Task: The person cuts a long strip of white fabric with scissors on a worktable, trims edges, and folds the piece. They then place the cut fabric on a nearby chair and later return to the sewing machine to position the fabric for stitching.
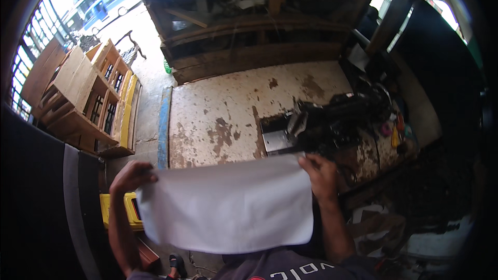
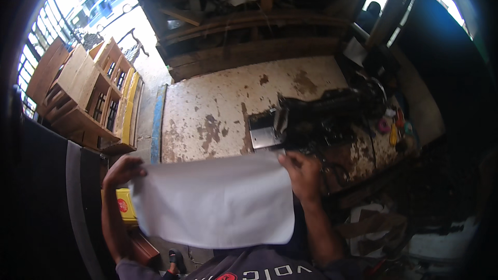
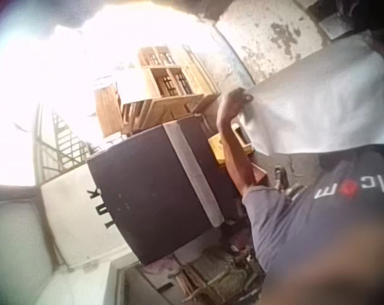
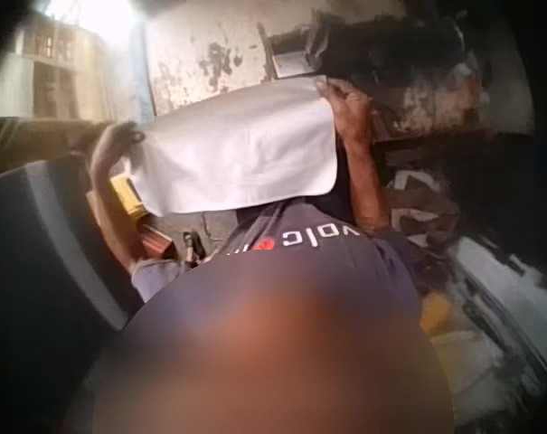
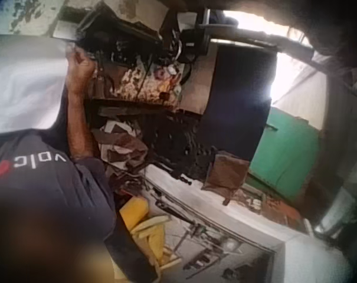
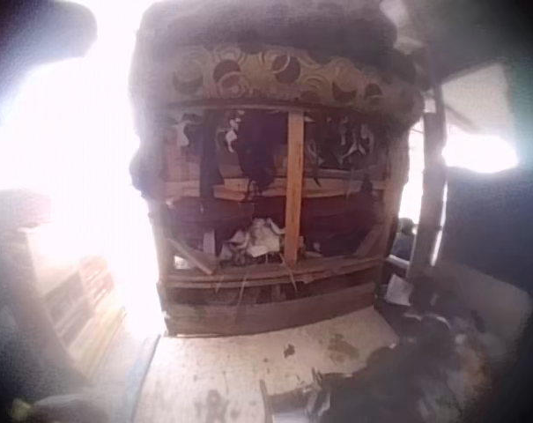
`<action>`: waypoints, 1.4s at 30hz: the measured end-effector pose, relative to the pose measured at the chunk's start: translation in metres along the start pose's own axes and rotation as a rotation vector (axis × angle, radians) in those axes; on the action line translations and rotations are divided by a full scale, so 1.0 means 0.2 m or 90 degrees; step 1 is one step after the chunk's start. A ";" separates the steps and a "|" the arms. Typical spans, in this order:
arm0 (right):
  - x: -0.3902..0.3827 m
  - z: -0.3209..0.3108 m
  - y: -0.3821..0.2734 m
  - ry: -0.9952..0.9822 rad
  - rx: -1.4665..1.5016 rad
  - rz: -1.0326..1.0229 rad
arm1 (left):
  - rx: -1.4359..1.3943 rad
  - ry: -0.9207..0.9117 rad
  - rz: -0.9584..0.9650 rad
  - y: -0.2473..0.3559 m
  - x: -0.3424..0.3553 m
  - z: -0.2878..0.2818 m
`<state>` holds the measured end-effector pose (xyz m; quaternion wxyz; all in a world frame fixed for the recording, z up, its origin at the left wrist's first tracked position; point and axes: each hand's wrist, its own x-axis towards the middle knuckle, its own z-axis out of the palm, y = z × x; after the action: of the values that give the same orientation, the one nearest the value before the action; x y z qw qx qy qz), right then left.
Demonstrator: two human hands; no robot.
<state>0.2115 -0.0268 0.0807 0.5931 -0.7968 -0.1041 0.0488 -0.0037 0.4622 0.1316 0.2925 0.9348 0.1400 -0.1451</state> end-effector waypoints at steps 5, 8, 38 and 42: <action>0.09 0.13 0.34 0.027 0.121 -0.049 | 0.248 0.168 0.028 0.31 0.53 0.47; 0.05 0.12 0.36 0.036 0.142 -0.060 | -0.049 0.277 0.263 0.81 0.61 0.77; -0.27 -0.13 0.43 -0.185 0.006 0.161 | -0.248 0.146 0.161 1.48 0.85 1.06; -0.33 -0.14 0.47 -0.209 0.045 0.148 | -0.223 0.191 0.171 1.49 0.85 1.02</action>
<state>0.1637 -0.0928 -0.0049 0.5863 -0.7636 -0.1048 0.2495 0.2176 0.1382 0.0620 0.4423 0.8912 0.0792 0.0618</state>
